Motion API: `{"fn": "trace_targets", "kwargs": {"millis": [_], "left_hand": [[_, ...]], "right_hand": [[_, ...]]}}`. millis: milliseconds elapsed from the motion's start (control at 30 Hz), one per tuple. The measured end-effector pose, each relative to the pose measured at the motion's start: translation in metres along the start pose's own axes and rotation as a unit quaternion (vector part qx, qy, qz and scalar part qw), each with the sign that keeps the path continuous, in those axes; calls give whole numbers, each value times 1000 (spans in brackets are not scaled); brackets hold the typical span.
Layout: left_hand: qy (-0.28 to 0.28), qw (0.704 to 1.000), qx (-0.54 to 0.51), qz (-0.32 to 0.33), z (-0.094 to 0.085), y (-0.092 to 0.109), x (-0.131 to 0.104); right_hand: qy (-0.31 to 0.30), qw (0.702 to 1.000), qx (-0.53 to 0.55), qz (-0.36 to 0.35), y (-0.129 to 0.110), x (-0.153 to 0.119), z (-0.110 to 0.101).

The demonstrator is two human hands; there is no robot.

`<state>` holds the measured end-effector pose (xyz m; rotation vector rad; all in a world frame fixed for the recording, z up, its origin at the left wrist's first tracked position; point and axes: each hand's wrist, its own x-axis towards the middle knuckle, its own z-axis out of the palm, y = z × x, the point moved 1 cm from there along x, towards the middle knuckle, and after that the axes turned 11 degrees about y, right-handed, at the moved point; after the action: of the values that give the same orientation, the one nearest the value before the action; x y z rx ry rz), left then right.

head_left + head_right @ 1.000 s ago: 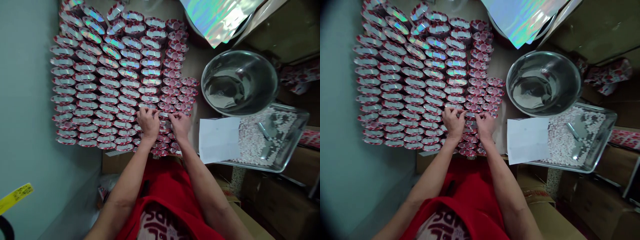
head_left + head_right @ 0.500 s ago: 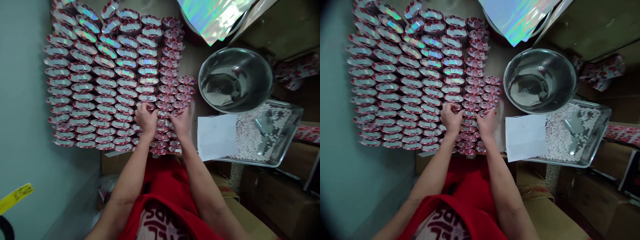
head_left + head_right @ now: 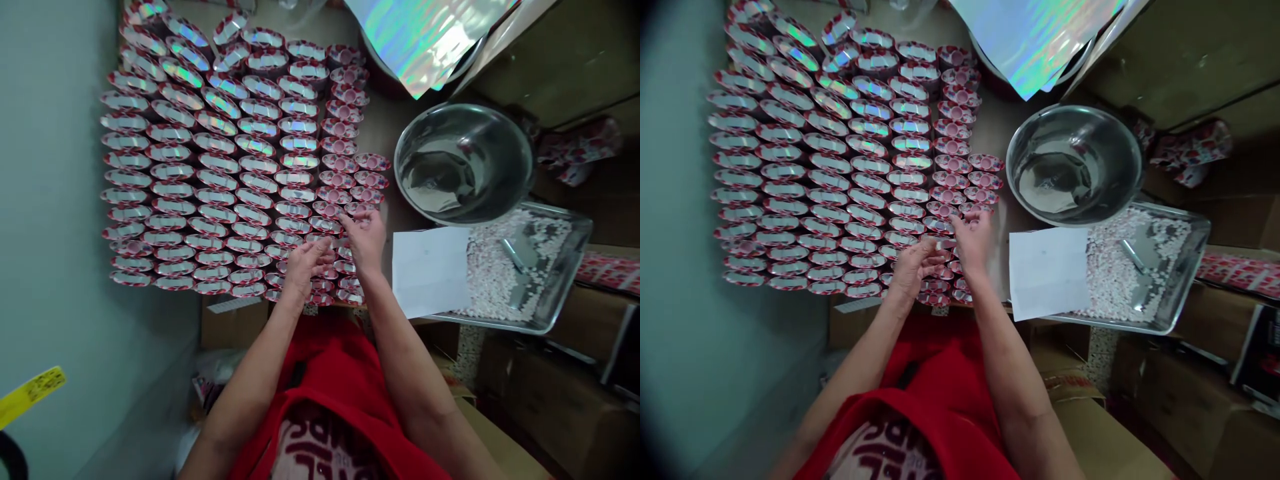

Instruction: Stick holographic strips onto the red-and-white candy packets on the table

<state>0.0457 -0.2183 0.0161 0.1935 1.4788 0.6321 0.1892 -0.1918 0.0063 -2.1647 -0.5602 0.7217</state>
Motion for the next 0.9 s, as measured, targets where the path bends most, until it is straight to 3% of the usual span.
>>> {"fn": "trace_targets", "kwargs": {"millis": [200,300,367,467,533,600,700,900], "left_hand": [[49,997,-15,56,1,-2,7],[66,985,63,148,-5,8,22],[77,953,171,240,-5,22,35],[134,859,337,363,4,44,52],[188,796,405,409,13,54,62],[218,759,438,429,21,58,69],[228,735,456,446,27,57,75],[237,716,467,462,28,52,77]], "right_hand": [[-45,998,22,41,4,-3,-6],[-108,984,103,94,11,-1,-14],[-110,978,140,112,16,3,-16],[-55,985,140,80,18,10,-8],[-18,993,108,34,15,16,2],[12,998,58,-5,11,23,12],[28,999,-4,-32,7,29,20],[17,999,-17,-44,6,30,21]]}}
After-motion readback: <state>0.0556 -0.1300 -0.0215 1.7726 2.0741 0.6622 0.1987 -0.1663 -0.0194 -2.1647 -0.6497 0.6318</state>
